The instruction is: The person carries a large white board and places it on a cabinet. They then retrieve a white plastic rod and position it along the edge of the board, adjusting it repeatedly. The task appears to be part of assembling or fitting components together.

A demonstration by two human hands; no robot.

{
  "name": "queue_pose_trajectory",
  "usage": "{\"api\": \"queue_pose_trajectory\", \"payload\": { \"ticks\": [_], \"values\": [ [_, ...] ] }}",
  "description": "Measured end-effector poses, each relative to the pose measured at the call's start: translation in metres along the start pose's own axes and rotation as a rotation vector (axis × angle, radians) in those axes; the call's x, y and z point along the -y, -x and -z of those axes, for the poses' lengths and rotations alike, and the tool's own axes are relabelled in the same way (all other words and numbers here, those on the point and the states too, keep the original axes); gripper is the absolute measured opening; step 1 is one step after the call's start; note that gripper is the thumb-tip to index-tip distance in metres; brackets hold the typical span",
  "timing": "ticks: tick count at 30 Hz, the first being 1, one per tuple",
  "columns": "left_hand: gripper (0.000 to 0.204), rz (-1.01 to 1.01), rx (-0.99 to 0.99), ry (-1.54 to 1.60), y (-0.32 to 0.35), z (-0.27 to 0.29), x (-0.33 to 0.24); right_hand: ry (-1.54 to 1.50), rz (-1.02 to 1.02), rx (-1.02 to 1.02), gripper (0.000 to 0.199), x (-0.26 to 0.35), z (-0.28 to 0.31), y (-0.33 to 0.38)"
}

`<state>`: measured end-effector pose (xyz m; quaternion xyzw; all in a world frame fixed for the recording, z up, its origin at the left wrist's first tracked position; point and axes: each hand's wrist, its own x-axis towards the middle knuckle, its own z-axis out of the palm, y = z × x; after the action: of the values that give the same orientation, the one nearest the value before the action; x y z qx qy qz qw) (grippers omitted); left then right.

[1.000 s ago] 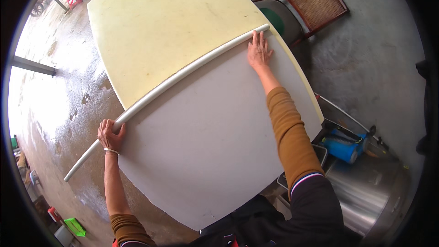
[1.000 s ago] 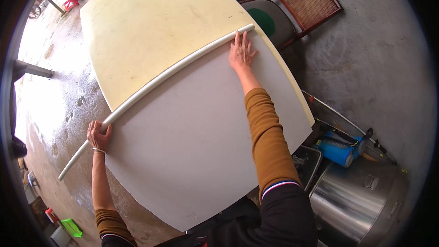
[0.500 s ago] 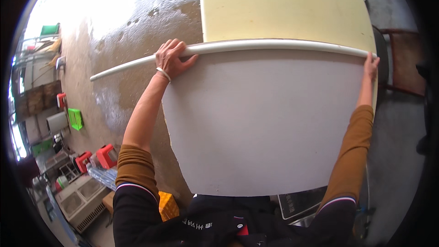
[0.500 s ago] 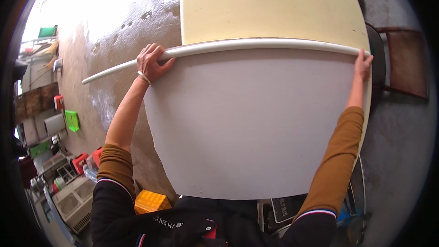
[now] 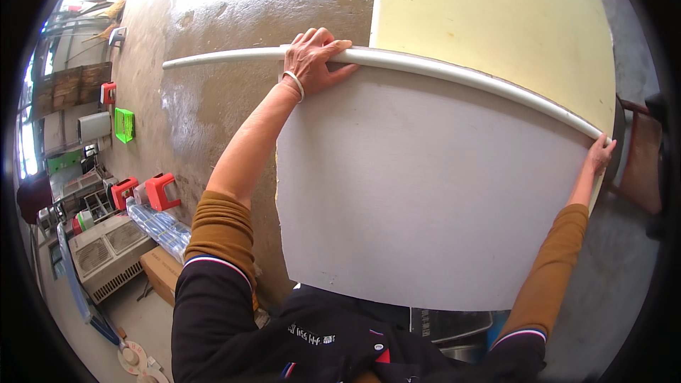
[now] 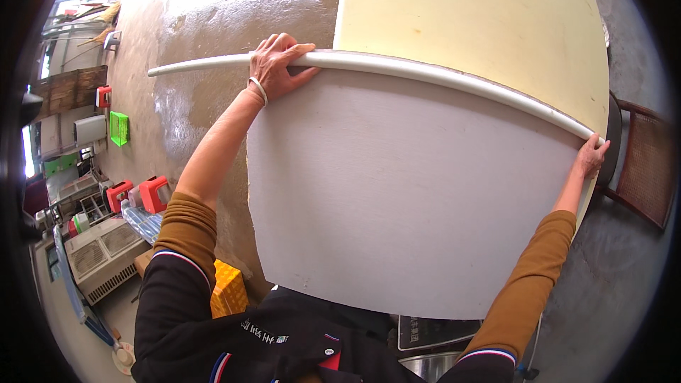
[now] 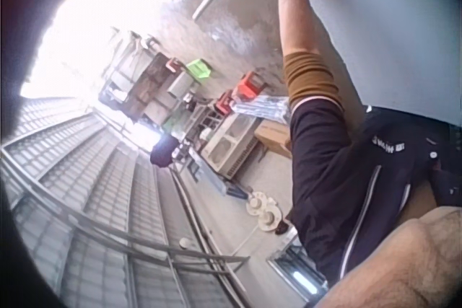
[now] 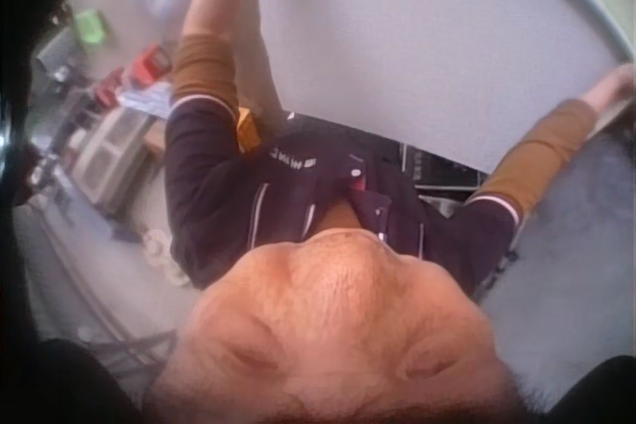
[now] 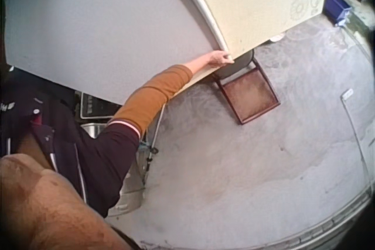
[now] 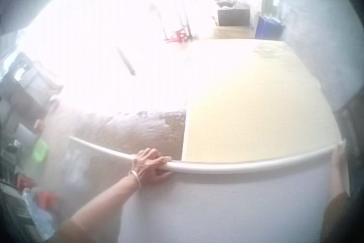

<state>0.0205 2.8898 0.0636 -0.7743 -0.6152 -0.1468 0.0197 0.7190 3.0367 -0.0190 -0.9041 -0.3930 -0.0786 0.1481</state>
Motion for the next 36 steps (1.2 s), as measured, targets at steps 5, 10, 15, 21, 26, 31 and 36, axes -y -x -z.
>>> {"api": "queue_pose_trajectory", "payload": {
  "ticks": [5,10,15,21,26,31,36],
  "values": [
    [0.033,-0.025,-0.056,0.007,0.000,-0.002,0.001,-0.012,-0.007,-0.025,0.069,0.000,-0.005,0.001],
    [0.031,-0.041,-0.065,0.020,0.000,-0.003,0.003,-0.085,0.326,-0.393,0.061,0.029,0.025,0.035],
    [0.029,-0.047,-0.083,0.035,0.001,-0.003,0.004,-0.589,0.780,-0.330,0.034,0.115,0.073,0.189],
    [0.028,-0.032,-0.093,0.049,0.001,0.000,0.004,-0.947,0.587,0.806,0.012,0.226,0.132,0.420],
    [0.031,-0.012,-0.071,0.065,0.005,-0.006,0.009,-0.776,0.555,0.980,0.026,0.305,0.138,0.448],
    [0.035,-0.073,-0.098,0.080,-0.001,-0.002,0.004,-1.144,0.233,1.166,0.028,0.301,0.127,0.441],
    [0.035,-0.081,-0.045,0.076,-0.005,0.009,-0.003,-1.082,0.366,0.371,0.015,0.256,0.124,0.430]
  ]
}}
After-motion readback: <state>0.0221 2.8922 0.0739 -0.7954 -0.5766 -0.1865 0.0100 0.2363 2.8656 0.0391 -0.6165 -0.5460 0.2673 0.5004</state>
